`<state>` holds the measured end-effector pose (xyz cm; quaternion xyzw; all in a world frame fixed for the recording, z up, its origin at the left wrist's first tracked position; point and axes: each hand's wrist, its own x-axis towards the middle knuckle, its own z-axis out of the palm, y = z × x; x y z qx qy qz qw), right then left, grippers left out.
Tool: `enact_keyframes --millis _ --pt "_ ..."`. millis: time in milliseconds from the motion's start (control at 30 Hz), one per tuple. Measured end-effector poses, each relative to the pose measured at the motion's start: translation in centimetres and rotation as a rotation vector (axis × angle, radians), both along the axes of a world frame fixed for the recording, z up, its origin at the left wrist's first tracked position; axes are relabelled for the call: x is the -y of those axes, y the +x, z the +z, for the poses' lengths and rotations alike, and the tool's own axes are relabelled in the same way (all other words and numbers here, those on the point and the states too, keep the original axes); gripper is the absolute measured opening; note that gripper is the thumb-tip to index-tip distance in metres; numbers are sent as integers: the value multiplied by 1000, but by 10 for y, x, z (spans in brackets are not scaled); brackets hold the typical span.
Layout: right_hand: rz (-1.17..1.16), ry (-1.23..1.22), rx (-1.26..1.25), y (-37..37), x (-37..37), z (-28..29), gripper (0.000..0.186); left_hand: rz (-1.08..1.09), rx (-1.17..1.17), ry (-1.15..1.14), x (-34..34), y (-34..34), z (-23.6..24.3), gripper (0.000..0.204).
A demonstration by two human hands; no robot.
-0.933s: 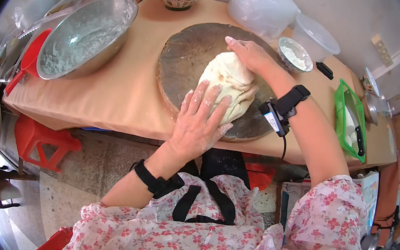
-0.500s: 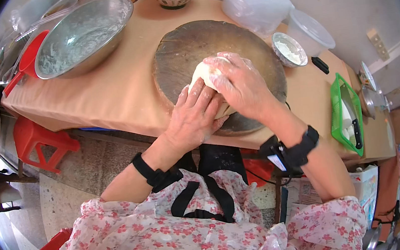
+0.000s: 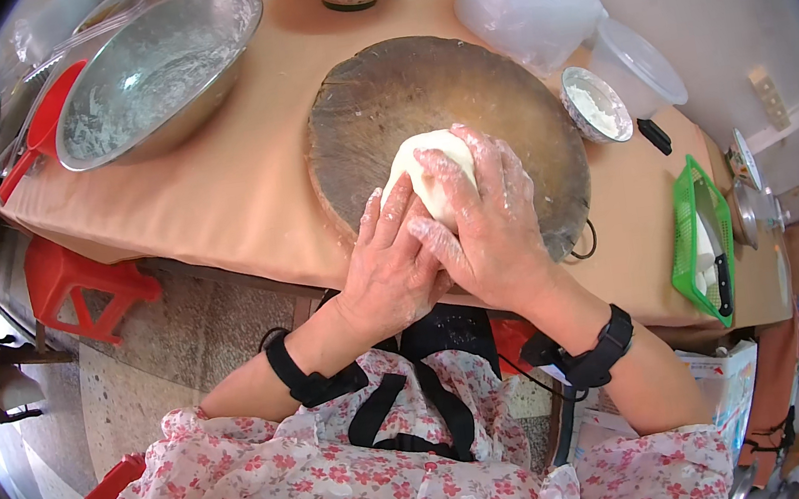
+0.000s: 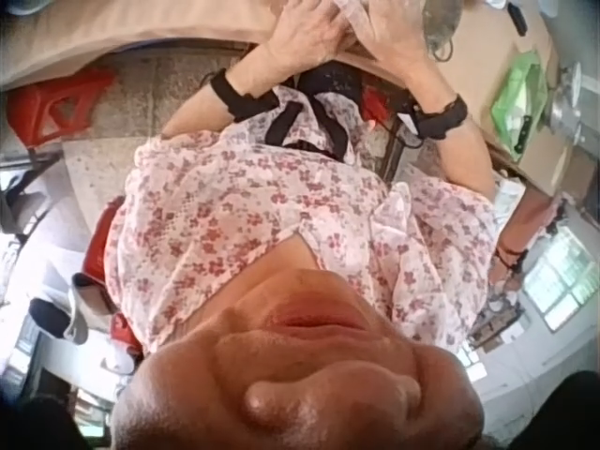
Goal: Kneading a large piece of dough on a wooden circular board in a food preparation setting.
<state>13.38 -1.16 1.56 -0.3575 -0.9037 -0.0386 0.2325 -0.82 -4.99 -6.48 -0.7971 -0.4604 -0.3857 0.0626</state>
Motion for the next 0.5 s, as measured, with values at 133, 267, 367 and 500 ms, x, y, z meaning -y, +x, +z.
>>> enact_keyframes --millis 133,267,367,500 --pt "86 -107 -97 3 -38 -1 43 -5 71 -2 -6 3 3 62" --pt "13 -259 -153 -1 -73 -1 39 -3 41 -12 -9 2 9 66" --pt "46 -444 -202 2 -102 -6 42 -10 27 -34 -10 3 10 70" --pt "28 -571 -203 0 -111 -3 44 -29 31 -57 -9 0 9 72"
